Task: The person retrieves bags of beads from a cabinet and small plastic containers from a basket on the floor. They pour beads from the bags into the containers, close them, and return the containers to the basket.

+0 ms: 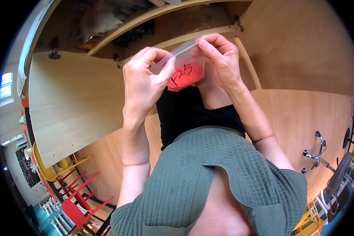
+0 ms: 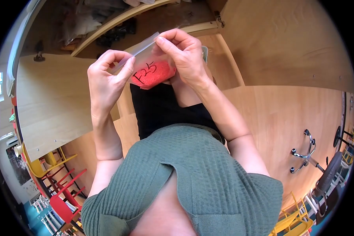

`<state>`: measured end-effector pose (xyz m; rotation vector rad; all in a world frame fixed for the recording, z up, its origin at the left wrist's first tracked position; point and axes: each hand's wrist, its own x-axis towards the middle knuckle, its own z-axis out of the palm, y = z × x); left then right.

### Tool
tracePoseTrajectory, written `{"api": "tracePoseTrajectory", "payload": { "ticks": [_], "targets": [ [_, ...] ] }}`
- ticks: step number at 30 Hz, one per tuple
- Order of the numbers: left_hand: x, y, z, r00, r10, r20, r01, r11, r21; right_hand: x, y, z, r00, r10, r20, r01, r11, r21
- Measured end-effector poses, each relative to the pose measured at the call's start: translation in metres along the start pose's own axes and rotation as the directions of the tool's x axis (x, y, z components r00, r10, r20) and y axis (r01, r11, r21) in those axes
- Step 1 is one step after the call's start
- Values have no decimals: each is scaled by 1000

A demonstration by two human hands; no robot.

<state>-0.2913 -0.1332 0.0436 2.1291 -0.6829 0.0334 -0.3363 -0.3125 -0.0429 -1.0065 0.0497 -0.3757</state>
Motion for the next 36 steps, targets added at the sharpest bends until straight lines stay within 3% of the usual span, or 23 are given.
{"api": "tracePoseTrajectory", "payload": {
  "ticks": [6,9,12,17,19,22,23,25,27,30,36],
  "targets": [
    [1,-4,4,999,34,-8,-35,994,-105,-1,0,-1,1000,3,1,-3,1000,-11],
    [3,-4,5,1000,13,-9,-14,996,-94,0,1,-3,1000,23,2,-23,999,-45],
    [5,5,0,990,142,-11,-140,983,122,2,2,-4,1000,11,5,-11,998,-63],
    [8,-1,5,997,76,28,-77,996,44,6,4,-12,991,47,126,-44,999,-25],
    [9,-5,6,998,64,24,-64,998,19,13,-2,-17,962,95,254,-115,991,64],
    [7,-7,8,995,96,7,-96,995,19,24,3,-19,873,147,465,-136,989,-57],
    [7,-7,10,994,111,4,-111,994,23,29,9,-19,842,98,531,10,980,-197],
    [7,-6,12,993,119,1,-119,993,12,31,18,-16,688,281,669,-88,947,-308],
    [7,-7,14,994,106,-2,-106,994,-17,28,17,-1,642,301,705,-181,953,-243],
    [4,-7,15,995,96,3,-96,995,-14,27,10,9,545,473,693,-244,879,-409],
    [4,-7,14,995,99,13,-99,995,12,20,20,14,617,388,685,-291,921,-259]
  ]
}}
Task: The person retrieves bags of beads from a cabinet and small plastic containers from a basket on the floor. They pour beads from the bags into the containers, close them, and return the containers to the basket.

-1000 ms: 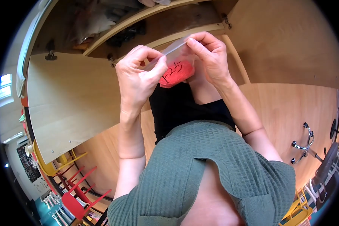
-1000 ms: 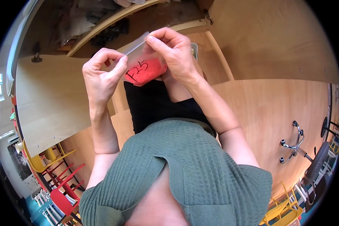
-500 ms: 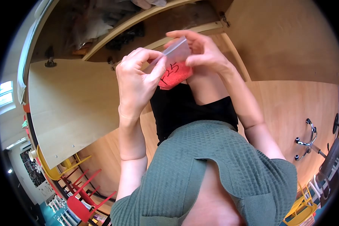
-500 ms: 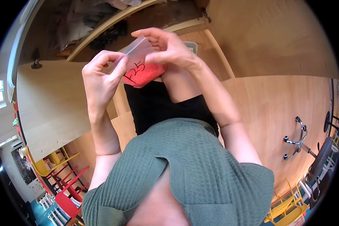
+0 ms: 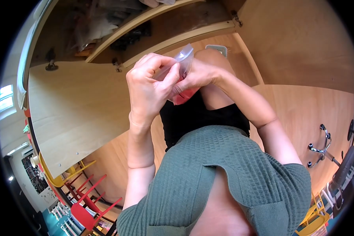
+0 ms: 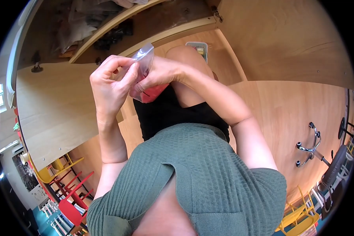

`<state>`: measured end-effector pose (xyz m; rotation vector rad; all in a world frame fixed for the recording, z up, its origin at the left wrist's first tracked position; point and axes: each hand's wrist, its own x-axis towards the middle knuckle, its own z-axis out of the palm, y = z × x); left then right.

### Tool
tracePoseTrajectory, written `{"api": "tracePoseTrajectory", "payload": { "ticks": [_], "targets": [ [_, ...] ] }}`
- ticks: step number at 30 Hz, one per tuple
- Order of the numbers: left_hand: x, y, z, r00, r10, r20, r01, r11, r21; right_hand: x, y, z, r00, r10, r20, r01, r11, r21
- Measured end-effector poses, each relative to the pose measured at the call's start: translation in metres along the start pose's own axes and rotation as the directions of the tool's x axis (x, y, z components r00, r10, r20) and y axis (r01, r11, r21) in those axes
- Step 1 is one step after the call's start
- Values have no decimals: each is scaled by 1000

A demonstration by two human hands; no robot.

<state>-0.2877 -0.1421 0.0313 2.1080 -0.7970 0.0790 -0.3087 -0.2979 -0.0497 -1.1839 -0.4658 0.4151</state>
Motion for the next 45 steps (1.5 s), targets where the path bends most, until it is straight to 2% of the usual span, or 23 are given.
{"api": "tracePoseTrajectory", "payload": {
  "ticks": [7,10,12,21,24,28,31,34,40,43,45],
  "targets": [
    [-2,-4,4,999,-32,34,34,997,-64,-3,2,-1,998,51,-35,-50,998,30],
    [0,-1,3,998,-11,61,13,999,-32,-3,6,-3,991,127,-36,-121,983,137],
    [5,5,2,996,20,89,-21,1000,11,0,7,-1,994,101,-49,-99,994,55],
    [-3,-4,9,971,-218,97,235,947,-219,4,10,2,994,84,-66,-85,996,-14],
    [-5,-4,12,962,-263,77,274,932,-237,5,15,1,994,94,-61,-95,995,-16],
    [-7,-7,13,966,-244,89,257,948,-189,7,17,3,993,95,-71,-94,995,23],
    [-9,-8,14,967,-241,83,252,953,-171,11,36,3,996,-2,-95,3,1000,10],
    [-9,-8,15,968,-240,80,250,952,-177,7,17,6,995,87,-55,-84,995,57],
    [-10,-10,15,972,-220,79,231,955,-184,8,21,9,994,80,-76,-73,993,93],
    [-10,-11,15,969,-231,87,244,949,-202,7,17,10,996,84,-42,-77,984,158],
    [-10,-11,16,970,-227,88,241,949,-205,8,28,8,997,69,-21,-65,990,129]
  ]
}}
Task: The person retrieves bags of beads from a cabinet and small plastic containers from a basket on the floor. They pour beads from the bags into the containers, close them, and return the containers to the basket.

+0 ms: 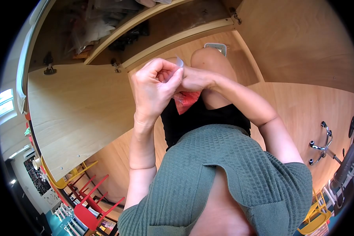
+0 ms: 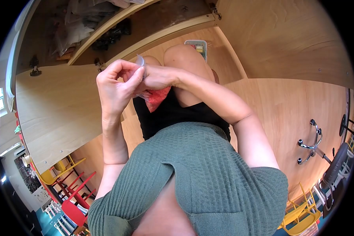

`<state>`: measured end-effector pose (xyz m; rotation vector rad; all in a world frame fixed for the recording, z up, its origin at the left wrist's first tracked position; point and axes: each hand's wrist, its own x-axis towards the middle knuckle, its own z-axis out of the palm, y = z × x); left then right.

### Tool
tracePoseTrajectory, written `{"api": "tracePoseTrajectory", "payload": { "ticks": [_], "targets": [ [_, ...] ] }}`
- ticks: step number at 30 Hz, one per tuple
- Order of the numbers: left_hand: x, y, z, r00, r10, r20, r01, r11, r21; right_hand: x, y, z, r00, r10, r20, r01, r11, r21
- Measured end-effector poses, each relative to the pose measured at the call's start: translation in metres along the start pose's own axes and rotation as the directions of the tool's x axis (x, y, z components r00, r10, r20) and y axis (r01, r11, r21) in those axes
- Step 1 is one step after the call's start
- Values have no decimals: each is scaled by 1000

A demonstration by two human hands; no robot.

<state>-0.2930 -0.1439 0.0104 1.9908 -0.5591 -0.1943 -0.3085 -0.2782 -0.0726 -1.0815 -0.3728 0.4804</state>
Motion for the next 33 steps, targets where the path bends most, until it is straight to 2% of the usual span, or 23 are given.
{"api": "tracePoseTrajectory", "payload": {
  "ticks": [4,7,15,18,20,22,24,28,33],
  "targets": [
    [1,-4,0,1000,-2,6,2,1000,16,0,11,-4,1000,-4,-10,3,999,-49],
    [2,-5,0,1000,3,15,-4,1000,15,0,13,7,981,-137,-136,137,991,-13],
    [1,-1,-3,987,-137,89,139,990,-17,7,44,-3,959,-267,-94,226,923,-311],
    [0,-4,-4,991,-122,55,116,987,113,9,50,0,918,-391,-65,308,807,-504],
    [-1,-1,-5,987,-149,57,141,982,123,8,44,4,894,-445,-49,334,737,-587],
    [-3,0,-8,984,-169,64,158,976,148,5,32,10,892,-449,-44,333,721,-608],
    [-4,-3,-12,980,-182,75,165,968,188,1,34,10,928,-366,-61,224,684,-695],
    [-11,-10,-17,970,-214,119,215,977,3,-7,20,22,949,-267,-167,13,564,-826],
    [-19,-15,-17,979,-148,142,179,955,-238,-8,20,24,922,-317,-220,25,618,-786]
  ]
}}
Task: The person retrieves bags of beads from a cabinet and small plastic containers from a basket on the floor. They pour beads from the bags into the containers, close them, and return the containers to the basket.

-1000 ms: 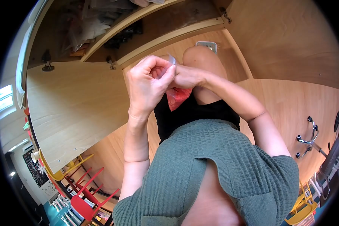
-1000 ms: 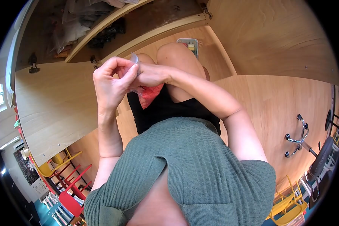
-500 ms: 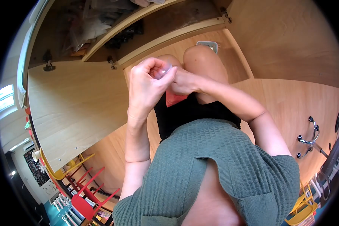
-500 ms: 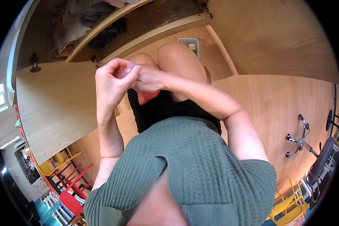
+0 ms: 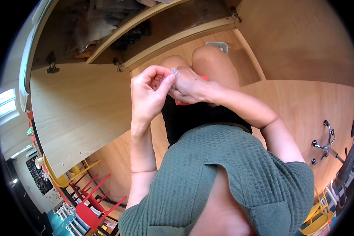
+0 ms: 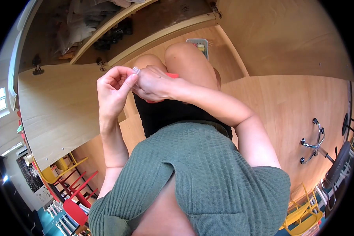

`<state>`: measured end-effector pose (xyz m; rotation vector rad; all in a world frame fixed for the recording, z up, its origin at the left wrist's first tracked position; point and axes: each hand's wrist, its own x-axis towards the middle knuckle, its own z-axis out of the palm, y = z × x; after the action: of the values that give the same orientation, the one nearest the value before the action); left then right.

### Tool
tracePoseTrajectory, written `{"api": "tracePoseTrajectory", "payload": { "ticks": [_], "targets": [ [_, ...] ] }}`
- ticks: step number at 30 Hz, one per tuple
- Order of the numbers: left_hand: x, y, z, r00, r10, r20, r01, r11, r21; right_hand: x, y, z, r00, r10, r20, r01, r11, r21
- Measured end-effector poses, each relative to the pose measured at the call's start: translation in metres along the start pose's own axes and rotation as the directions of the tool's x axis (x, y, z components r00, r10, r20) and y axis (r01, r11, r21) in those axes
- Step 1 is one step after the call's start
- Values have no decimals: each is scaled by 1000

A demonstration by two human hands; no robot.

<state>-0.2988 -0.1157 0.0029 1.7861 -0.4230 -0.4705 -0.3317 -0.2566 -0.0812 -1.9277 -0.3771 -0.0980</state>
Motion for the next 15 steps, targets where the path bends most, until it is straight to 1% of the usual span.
{"api": "tracePoseTrajectory", "payload": {
  "ticks": [1,3,6,7,9,10,12,13,15],
  "targets": [
    [0,-2,0,1000,5,-2,-5,1000,-17,0,-1,0,1000,15,-15,-15,1000,18],
    [1,-5,1,1000,17,-7,-18,999,-52,-1,-6,-4,999,44,6,-44,999,8],
    [5,-11,3,1000,5,-26,-9,987,-162,-2,-4,-3,997,76,17,-76,997,21],
    [6,-8,3,999,-33,7,33,990,-136,-3,0,-2,996,86,14,-87,996,29],
    [6,0,4,991,-119,56,123,989,-81,-4,16,8,998,-50,-46,50,999,-9],
    [6,-2,5,993,-111,48,113,992,-55,-5,22,12,990,-121,-70,119,992,-31],
    [8,-5,9,995,-91,28,92,996,-4,-7,10,7,1000,14,-12,-14,1000,19],
    [7,-6,10,998,-67,14,68,998,-12,-7,3,1,997,81,19,-81,996,40],
    [6,-7,12,1000,-19,-12,19,999,-27,-5,-16,-25,963,158,218,-175,983,61]
  ]
}}
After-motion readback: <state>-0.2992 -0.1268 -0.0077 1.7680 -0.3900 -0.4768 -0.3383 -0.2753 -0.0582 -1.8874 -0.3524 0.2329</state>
